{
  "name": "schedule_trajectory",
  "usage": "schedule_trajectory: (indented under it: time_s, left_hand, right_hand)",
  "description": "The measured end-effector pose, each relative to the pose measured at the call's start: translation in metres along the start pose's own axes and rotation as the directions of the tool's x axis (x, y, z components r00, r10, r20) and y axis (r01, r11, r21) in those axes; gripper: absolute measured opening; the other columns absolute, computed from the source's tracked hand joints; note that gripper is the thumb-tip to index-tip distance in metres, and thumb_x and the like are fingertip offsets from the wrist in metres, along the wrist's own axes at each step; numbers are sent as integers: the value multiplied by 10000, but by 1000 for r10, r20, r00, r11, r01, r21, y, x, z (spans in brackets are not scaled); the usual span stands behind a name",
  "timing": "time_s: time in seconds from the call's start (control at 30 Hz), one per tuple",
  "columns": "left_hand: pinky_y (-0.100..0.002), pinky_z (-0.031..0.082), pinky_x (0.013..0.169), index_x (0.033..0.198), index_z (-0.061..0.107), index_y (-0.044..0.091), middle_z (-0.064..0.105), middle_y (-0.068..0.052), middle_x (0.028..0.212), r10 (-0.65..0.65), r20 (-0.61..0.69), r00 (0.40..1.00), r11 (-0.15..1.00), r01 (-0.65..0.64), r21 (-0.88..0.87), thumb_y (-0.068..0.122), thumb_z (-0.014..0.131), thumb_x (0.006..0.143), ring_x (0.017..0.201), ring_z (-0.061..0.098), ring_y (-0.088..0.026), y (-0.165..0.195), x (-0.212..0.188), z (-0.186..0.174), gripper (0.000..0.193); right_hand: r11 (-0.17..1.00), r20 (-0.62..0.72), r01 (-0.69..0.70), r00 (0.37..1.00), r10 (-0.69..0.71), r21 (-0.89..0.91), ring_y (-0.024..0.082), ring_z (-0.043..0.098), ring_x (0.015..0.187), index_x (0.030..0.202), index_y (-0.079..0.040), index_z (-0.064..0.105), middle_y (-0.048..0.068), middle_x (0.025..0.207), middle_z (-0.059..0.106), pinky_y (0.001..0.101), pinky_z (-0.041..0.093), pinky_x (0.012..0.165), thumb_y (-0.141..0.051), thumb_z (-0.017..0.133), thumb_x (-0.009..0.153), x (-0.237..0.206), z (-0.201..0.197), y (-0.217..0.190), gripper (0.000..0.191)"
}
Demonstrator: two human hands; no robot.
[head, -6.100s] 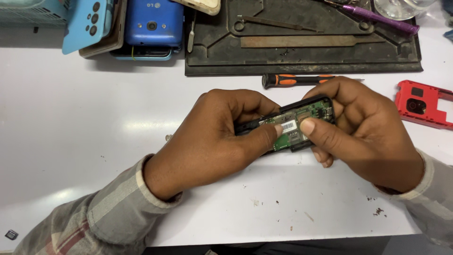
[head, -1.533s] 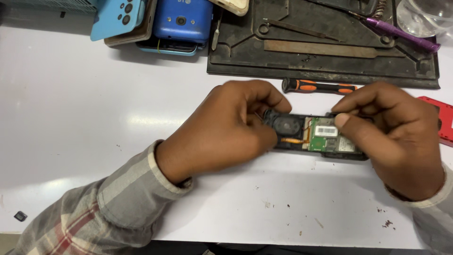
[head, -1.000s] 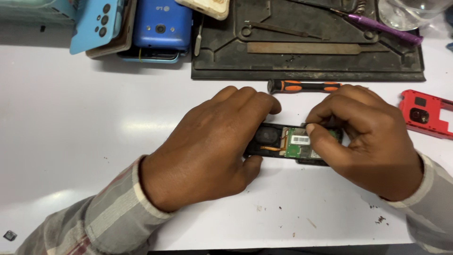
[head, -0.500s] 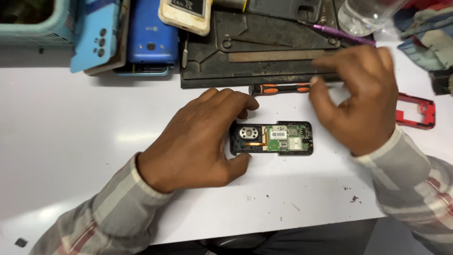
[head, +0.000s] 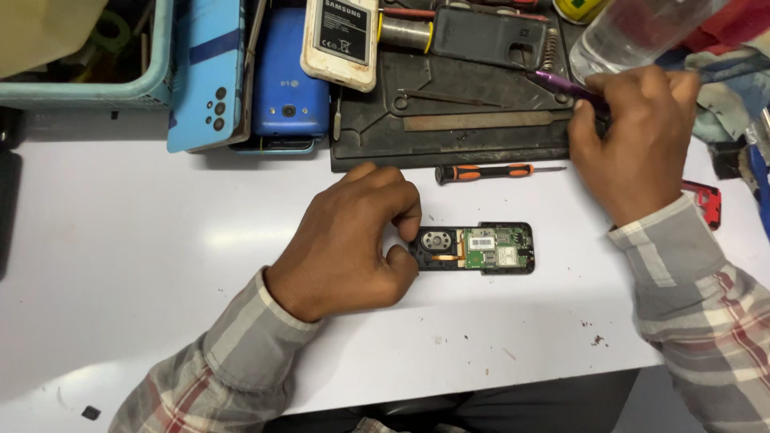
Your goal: The person uses a screwdriver to loosen screws on a disassembled mobile phone, then uses a soldering iron to heat and remove a small component from the circuit board. The person continues to manipulate the board and components with both hands.
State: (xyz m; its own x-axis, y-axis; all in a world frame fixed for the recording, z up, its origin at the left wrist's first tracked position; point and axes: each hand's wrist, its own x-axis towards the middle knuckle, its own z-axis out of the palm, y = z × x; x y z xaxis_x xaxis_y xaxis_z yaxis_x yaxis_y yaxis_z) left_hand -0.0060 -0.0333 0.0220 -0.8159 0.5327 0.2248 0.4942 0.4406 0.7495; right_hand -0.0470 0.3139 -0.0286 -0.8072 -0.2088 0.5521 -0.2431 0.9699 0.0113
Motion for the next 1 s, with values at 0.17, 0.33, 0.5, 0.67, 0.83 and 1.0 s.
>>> schedule_trajectory:
  time_s: [0.17, 0.33, 0.5, 0.67, 0.83, 1.0]
  left_hand:
    - [-402, 464, 635, 740, 590, 68, 597, -64, 764, -19, -27, 999, 1000, 20, 12, 36, 603, 573, 782, 556, -271, -6, 5, -2, 170]
    - [-402, 472, 638, 768, 595, 71, 604, -63, 786, -15, -12, 1000, 1000, 15, 4, 39, 612, 575, 793, 555, -276, -7, 6, 1, 196]
    - [-401, 473, 653, 819, 600, 69, 615, -61, 814, 9, -14, 1000, 1000, -9, 4, 50, 624, 584, 801, 553, -274, -6, 8, -1, 237]
    - [-401, 461, 633, 838, 601, 66, 614, -59, 808, -23, 7, 1000, 1000, 23, 15, 61, 631, 575, 781, 540, -272, -5, 9, -2, 264]
    - [-403, 459, 632, 847, 604, 63, 619, -58, 815, -22, 15, 1000, 999, 22, 25, 61, 627, 570, 786, 540, -269, -6, 9, -2, 278]
    - [-399, 463, 631, 850, 610, 67, 619, -63, 807, -30, 28, 999, 999, 29, 24, 60, 627, 569, 791, 549, -268, -6, 9, -1, 282]
  right_hand:
    - [1000, 15, 0, 1000, 0, 14, 314, 461, 1145, 1105, -40, 757, 129, 1064, 564, 423, 420, 1001, -75, 687, 973, 4, 0, -2, 154]
    - [998, 7, 43, 999, -43, 36, 290, 454, 1123, 1051, -48, 707, 108, 1074, 562, 407, 410, 1017, -73, 676, 1002, 1, 3, 6, 63]
    - [997, 42, 10, 999, -14, 83, 236, 497, 1086, 1044, -51, 670, 44, 1068, 615, 365, 406, 973, -79, 649, 1087, 3, 0, 8, 55]
    - [993, 58, 59, 996, -65, 102, 286, 504, 1044, 1043, -48, 736, 84, 1038, 640, 409, 424, 936, -127, 758, 1077, 10, -8, -6, 89]
    - [993, 56, 82, 995, -87, 84, 297, 497, 1078, 1072, -60, 747, 94, 1072, 619, 398, 435, 947, -75, 745, 1027, 17, -14, -19, 48]
    - [975, -3, 7, 1000, -6, 222, 249, 573, 951, 1058, 12, 667, 109, 1017, 633, 364, 478, 848, -16, 740, 1088, 15, -15, -19, 83]
